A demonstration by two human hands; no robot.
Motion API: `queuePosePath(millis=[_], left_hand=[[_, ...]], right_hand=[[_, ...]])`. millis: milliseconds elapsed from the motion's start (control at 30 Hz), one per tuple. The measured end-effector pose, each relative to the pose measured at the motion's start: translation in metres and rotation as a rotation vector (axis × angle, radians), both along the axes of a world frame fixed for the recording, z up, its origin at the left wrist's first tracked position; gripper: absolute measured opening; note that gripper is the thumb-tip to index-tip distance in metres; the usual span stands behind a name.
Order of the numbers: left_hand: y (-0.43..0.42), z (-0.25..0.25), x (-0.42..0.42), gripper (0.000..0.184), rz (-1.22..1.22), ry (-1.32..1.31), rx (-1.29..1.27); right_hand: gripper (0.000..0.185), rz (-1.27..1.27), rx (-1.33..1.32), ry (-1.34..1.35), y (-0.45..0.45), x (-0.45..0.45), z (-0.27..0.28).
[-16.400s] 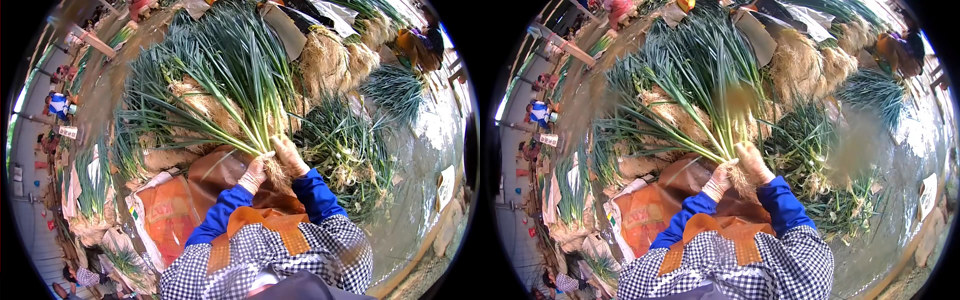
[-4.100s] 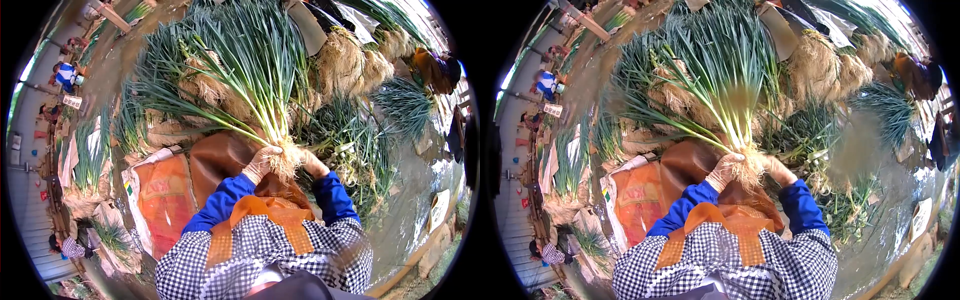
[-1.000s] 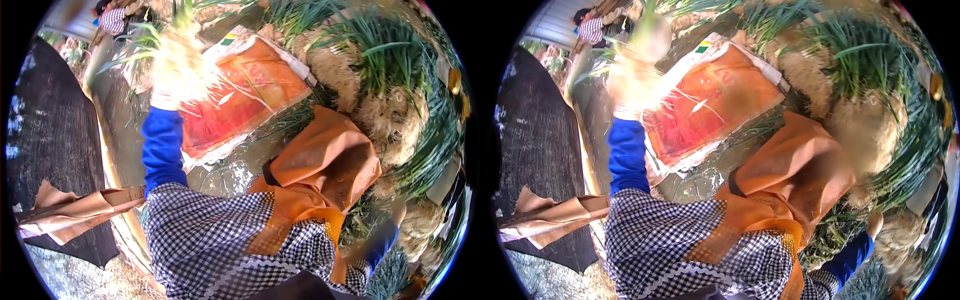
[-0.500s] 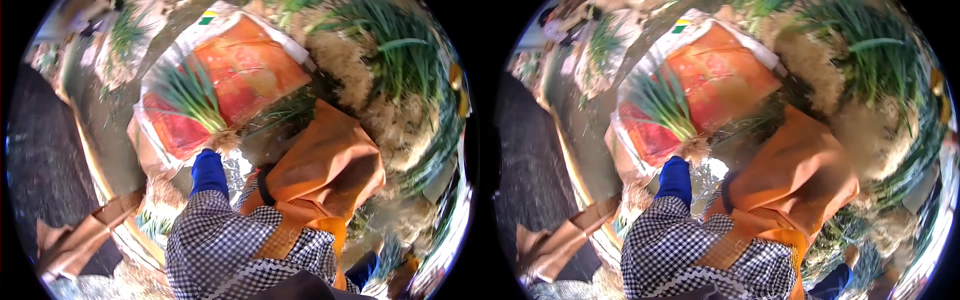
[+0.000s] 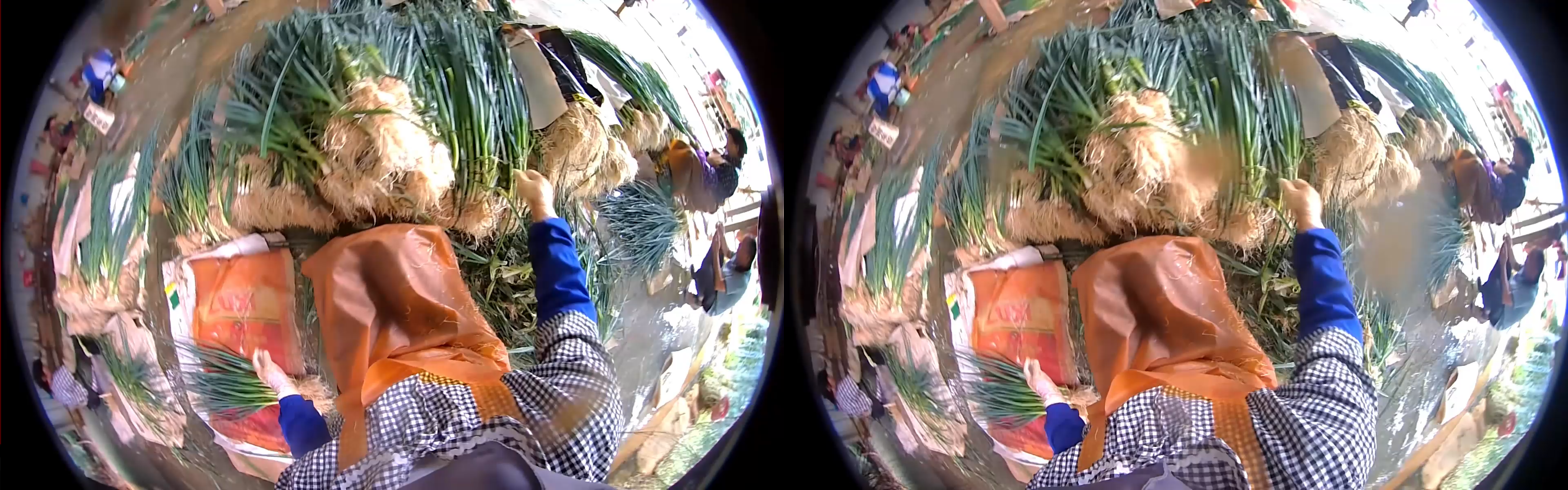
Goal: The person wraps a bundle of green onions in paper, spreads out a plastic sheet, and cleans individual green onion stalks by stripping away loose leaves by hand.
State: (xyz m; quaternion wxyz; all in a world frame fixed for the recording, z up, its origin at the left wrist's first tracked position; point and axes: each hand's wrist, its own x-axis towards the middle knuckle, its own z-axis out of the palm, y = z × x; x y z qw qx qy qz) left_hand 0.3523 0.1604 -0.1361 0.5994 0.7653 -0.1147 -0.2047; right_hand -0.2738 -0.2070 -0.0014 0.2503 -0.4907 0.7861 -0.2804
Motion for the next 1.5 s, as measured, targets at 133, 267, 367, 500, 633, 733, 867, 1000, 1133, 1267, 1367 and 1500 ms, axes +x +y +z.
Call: queuePosePath(millis=[133,267,367,500,633,733,867,1000,1133,1267,1367,1500], left_hand=[[-0.129,0.149,-0.100,0.020,-0.452,-0.119,-0.160],[-0.202,0.221,-0.213,0.020,-0.846,-0.092,-0.331],[-0.238,0.211,-0.316,0.041,-1.117,0.344,-0.473],[-0.256,0.141,-0.406,0.041,-1.242,1.215,0.109],[-0.248,0.096,-0.418,0.019,-1.084,1.095,0.210],[-0.261,0.058,-0.406,0.023,-0.799,1.412,-0.011],[-0.254,0.091,-0.398,0.011,-1.019,1.242,0.088],[-0.252,0.104,-0.408,0.010,-1.048,1.026,0.179],[-0.234,0.069,-0.411,0.026,-1.176,1.022,0.077],[-0.231,0.063,-0.398,0.035,-1.266,0.887,0.152],[-0.225,-0.012,-0.400,0.030,-1.389,-0.272,-0.034],[-0.217,0.108,-0.405,0.028,-1.515,-0.533,0.266]], right_hand=[[0.040,0.280,0.362,0.240,-0.033,0.061,-0.001],[0.032,0.156,-0.049,-0.117,-0.013,0.034,0.019],[0.032,0.168,-0.072,-0.575,0.035,0.043,0.048],[0.030,0.231,-0.185,-0.266,0.059,0.062,-0.002],[0.022,0.367,-0.097,0.116,0.105,0.081,0.030],[0.012,0.221,-0.178,-0.439,0.158,0.066,0.057],[0.026,-0.119,0.029,0.018,0.194,-0.069,0.033],[0.037,0.002,0.451,0.451,0.178,-0.085,0.001],[0.039,0.230,0.145,-0.664,0.108,0.031,0.016],[0.043,0.337,0.054,-0.101,0.103,0.091,0.039],[0.039,0.419,0.194,0.394,0.115,0.098,0.036],[0.038,0.680,-0.035,-0.135,0.149,0.063,0.040]])
